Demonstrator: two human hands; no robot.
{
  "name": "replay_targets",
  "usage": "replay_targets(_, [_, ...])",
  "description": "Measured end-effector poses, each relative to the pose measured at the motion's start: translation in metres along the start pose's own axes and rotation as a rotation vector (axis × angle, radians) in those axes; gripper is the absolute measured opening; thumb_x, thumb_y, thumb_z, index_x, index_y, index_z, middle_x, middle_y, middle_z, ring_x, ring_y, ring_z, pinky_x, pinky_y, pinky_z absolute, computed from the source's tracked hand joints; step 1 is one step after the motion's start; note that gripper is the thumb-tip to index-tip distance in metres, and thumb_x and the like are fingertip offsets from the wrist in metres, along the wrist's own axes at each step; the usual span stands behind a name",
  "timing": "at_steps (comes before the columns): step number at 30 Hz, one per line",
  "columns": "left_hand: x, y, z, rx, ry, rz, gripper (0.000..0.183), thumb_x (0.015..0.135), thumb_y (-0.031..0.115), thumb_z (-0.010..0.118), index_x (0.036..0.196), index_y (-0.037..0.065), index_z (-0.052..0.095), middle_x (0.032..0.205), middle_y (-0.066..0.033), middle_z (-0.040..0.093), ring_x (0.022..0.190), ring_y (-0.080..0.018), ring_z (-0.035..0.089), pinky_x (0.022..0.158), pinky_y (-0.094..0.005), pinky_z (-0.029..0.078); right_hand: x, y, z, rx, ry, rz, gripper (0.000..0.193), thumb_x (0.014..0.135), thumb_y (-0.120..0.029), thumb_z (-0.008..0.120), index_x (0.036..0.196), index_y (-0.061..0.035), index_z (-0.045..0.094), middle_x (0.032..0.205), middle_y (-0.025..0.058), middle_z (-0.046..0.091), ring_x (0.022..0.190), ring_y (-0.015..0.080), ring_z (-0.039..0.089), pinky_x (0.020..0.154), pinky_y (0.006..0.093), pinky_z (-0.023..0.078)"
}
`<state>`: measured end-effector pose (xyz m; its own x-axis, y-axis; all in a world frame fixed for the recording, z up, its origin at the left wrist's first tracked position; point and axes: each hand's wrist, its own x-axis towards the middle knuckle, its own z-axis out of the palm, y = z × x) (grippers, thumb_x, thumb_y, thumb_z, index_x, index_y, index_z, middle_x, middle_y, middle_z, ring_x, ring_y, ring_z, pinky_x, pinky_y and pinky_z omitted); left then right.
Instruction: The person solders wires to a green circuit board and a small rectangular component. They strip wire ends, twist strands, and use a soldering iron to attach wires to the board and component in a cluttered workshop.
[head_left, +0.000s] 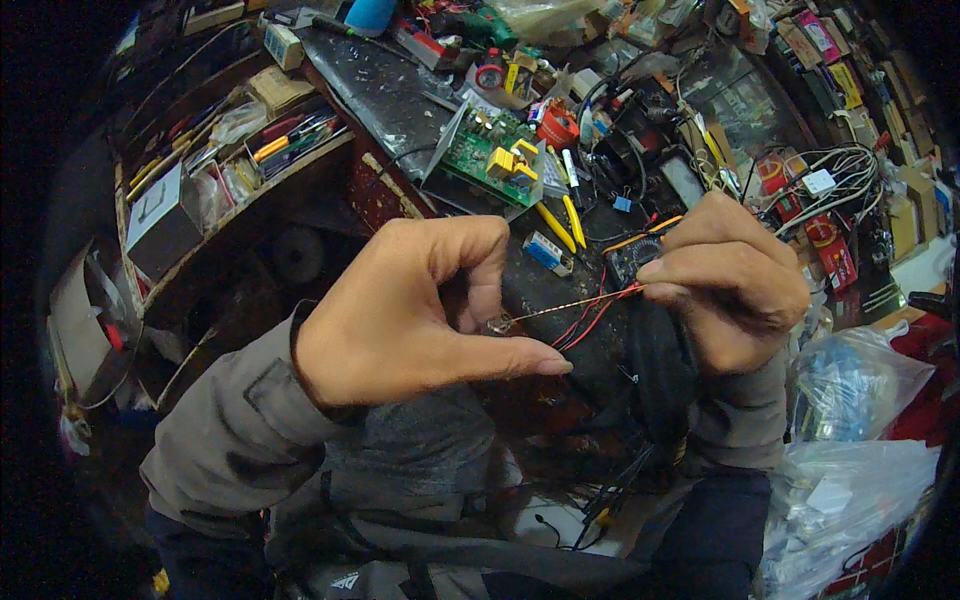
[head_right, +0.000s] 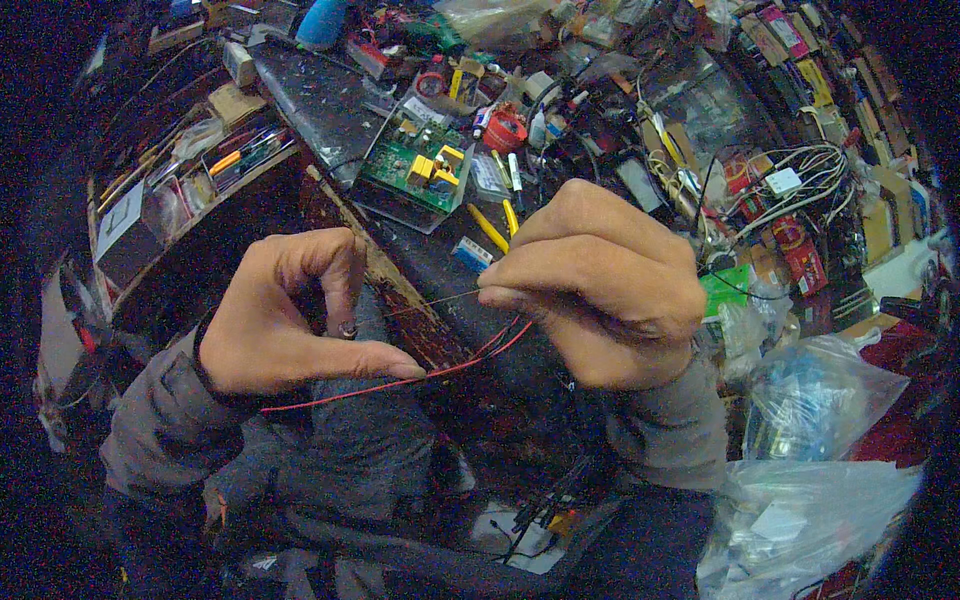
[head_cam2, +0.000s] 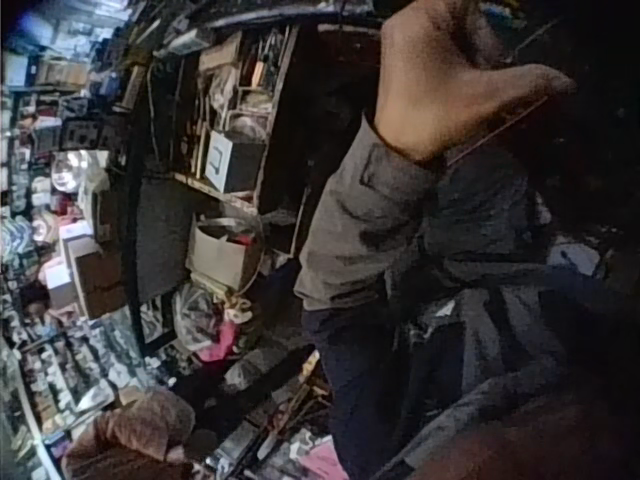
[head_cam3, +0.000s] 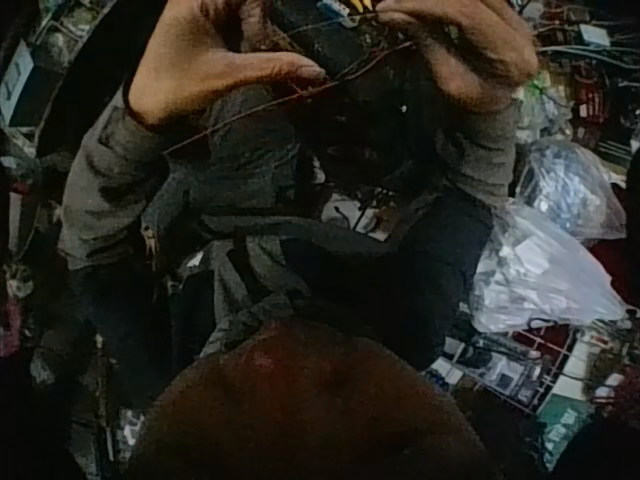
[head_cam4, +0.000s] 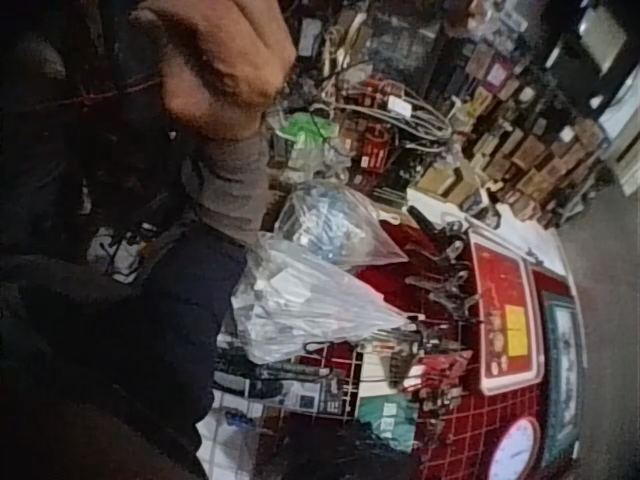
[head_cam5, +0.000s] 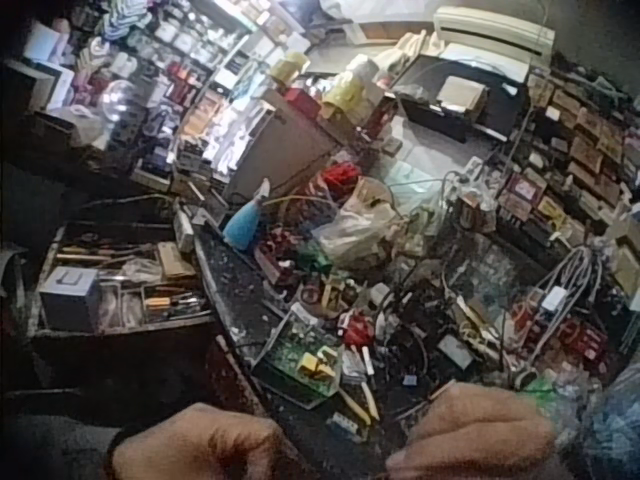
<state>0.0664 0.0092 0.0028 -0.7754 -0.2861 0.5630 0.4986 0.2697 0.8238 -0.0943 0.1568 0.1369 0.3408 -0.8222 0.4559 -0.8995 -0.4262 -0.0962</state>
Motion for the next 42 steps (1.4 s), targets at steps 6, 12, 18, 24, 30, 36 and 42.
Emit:
replay_targets(6, [0.001, 0.004, 0.008, -0.499, -0.153, -0.089, 0.046, 0.083, 0.01, 0.078, 0.071, 0.012, 0.034, 0.066, 0.0046, 0.05, 0.063, -0.0016, 0.04, 0.055, -0.0197, 0.034, -0.002, 0.002, 0.003, 0.021, 0.014, -0.004, 0.021, 0.064, 0.007, 0.076, 0.082, -0.0021, 0.071, 0.075, 0.0102, 0.064, 0.064, 0.0195, 0.059, 0.054, 0.0287, 0.044])
replay_targets(12, [0.003, 0.005, 0.002, -0.466, -0.107, -0.051, 0.039, 0.084, 0.01, 0.077, 0.075, 0.01, 0.039, 0.068, 0.0066, 0.047, 0.063, 0.0002, 0.037, 0.053, -0.0193, 0.03, -0.002, 0.002, 0.001, 0.034, 0.02, -0.011, 0.021, 0.064, 0.007, 0.076, 0.082, -0.002, 0.071, 0.075, 0.0104, 0.064, 0.064, 0.0196, 0.059, 0.054, 0.0287, 0.045])
replay_targets(18, [-0.001, 0.012, 0.004, -0.643, -0.041, -0.173, 0.031, 0.097, 0.034, 0.056, 0.085, 0.011, 0.04, 0.067, 0.0018, 0.042, 0.052, -0.0069, 0.035, 0.046, -0.0225, 0.027, -0.003, 0.002, 0.001, 0.017, 0.046, -0.008, 0.021, 0.064, 0.007, 0.077, 0.082, -0.0021, 0.071, 0.075, 0.01, 0.064, 0.064, 0.0197, 0.059, 0.055, 0.0285, 0.045])
replay_targets(24, [0.002, 0.012, 0.004, -0.63, 0.016, -0.143, 0.023, 0.094, 0.023, 0.061, 0.098, 0.008, 0.043, 0.074, 0.0014, 0.047, 0.059, -0.0064, 0.043, 0.053, -0.0219, 0.035, -0.004, 0.001, -0.003, -0.019, 0.059, 0.005, 0.022, 0.064, 0.007, 0.077, 0.083, -0.0026, 0.071, 0.075, 0.0097, 0.064, 0.064, 0.02, 0.06, 0.054, 0.0286, 0.045])
replay_targets(30, [-0.002, 0.015, 0.003, -0.546, 0.053, -0.223, 0.031, 0.096, 0.015, 0.06, 0.123, -0.001, 0.057, 0.078, 0.0023, 0.056, 0.069, -0.0049, 0.052, 0.061, -0.0202, 0.042, -0.006, 0.0, -0.005, -0.054, 0.066, 0.011, 0.022, 0.064, 0.007, 0.076, 0.083, -0.0031, 0.072, 0.075, 0.0095, 0.063, 0.064, 0.0202, 0.06, 0.054, 0.0287, 0.045])
replay_targets(36, [-0.001, 0.017, -0.007, -0.527, -0.022, -0.278, 0.028, 0.099, 0.018, 0.057, 0.117, -0.002, 0.065, 0.085, -0.0021, 0.064, 0.076, -0.0055, 0.055, 0.07, -0.0222, 0.046, -0.006, 0.001, -0.008, -0.062, 0.073, 0.007, 0.021, 0.065, 0.007, 0.075, 0.084, -0.0027, 0.071, 0.076, 0.0099, 0.063, 0.064, 0.0205, 0.06, 0.055, 0.0293, 0.046])
replay_targets(42, [-0.003, 0.015, 0.004, -0.179, 0.026, -0.25, 0.025, 0.099, 0.016, 0.057, 0.109, -0.006, 0.064, 0.085, -0.0074, 0.064, 0.08, -0.0107, 0.058, 0.073, -0.0267, 0.047, -0.006, 0.0, -0.011, -0.08, 0.05, -0.015, 0.02, 0.066, 0.005, 0.076, 0.084, -0.0024, 0.071, 0.076, 0.0094, 0.063, 0.064, 0.0206, 0.06, 0.054, 0.0298, 0.046])
